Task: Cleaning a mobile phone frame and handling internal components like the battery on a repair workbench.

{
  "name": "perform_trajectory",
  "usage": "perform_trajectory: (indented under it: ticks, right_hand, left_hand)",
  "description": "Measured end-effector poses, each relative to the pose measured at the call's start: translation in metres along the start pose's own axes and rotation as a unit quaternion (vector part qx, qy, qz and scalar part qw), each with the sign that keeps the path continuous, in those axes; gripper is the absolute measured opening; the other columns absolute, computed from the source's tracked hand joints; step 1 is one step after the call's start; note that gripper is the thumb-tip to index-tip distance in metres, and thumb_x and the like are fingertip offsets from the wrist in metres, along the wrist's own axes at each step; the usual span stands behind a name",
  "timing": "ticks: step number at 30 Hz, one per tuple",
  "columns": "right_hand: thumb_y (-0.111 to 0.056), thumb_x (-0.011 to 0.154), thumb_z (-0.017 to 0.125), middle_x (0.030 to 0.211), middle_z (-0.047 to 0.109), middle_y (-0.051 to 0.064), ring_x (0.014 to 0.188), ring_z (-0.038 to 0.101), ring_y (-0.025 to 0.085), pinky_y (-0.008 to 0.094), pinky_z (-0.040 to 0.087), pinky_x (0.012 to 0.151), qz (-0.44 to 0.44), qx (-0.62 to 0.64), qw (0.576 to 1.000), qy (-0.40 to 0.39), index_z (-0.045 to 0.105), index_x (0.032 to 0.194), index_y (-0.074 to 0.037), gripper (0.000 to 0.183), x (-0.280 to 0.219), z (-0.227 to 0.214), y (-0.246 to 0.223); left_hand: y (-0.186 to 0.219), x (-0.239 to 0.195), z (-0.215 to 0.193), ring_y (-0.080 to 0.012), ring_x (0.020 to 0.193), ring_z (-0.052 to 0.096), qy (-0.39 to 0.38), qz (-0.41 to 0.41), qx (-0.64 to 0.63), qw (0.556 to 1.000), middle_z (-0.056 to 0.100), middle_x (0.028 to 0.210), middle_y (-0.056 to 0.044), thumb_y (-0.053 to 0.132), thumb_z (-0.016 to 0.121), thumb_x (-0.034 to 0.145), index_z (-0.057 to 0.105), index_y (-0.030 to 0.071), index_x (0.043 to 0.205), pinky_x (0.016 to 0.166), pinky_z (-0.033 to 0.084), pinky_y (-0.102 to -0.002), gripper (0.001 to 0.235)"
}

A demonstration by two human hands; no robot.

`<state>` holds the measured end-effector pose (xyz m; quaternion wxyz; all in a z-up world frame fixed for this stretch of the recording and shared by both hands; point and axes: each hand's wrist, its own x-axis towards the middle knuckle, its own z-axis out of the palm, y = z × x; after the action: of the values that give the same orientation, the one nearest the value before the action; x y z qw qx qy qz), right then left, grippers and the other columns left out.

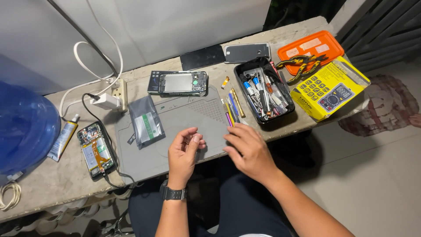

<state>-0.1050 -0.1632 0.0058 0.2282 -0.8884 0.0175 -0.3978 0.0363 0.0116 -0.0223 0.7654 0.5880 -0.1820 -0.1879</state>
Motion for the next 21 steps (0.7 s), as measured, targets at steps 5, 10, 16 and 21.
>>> perform_trajectory:
  ticks: [5,10,16,21]
  right_hand:
    - [-0.044,0.107,0.066,0.135,0.076,0.012,0.138,0.065,0.037,0.054,0.045,0.118,0.009,-0.042,0.995,-0.088,0.075,0.136,-0.018,0.040,-0.005,0.017,-0.001]
    - [-0.045,0.109,0.063,0.139,0.075,0.015,0.143,0.063,0.036,0.055,0.041,0.120,0.017,-0.070,0.991,-0.112,0.073,0.140,-0.016,0.044,-0.004,0.019,0.008]
    - [-0.041,0.108,0.065,0.141,0.077,0.010,0.146,0.062,0.033,0.055,0.040,0.122,0.028,-0.078,0.990,-0.112,0.074,0.141,-0.017,0.042,-0.005,0.019,0.029]
    - [-0.036,0.104,0.074,0.130,0.081,0.011,0.136,0.069,0.035,0.055,0.044,0.120,0.031,-0.042,0.998,-0.035,0.081,0.125,-0.014,0.030,0.002,0.016,0.014]
  left_hand:
    - [0.003,-0.001,0.000,-0.0199,0.091,0.079,-0.006,0.000,0.001,1.000,0.075,0.104,-0.018,0.004,0.067,0.106,0.067,-0.008,0.133,0.081,0.073,-0.035,0.029]
    - [0.002,0.000,-0.001,-0.0199,0.091,0.079,-0.008,0.002,-0.008,1.000,0.075,0.104,-0.018,0.004,0.068,0.106,0.067,-0.008,0.132,0.081,0.073,-0.035,0.029]
    - [0.003,-0.001,-0.002,-0.0194,0.091,0.079,-0.011,0.005,-0.003,1.000,0.076,0.103,-0.018,0.005,0.069,0.106,0.068,-0.008,0.132,0.081,0.072,-0.034,0.029]
    - [0.002,-0.001,-0.002,-0.0193,0.091,0.079,-0.015,0.010,-0.008,1.000,0.076,0.103,-0.018,0.005,0.068,0.106,0.068,-0.008,0.132,0.080,0.072,-0.033,0.030]
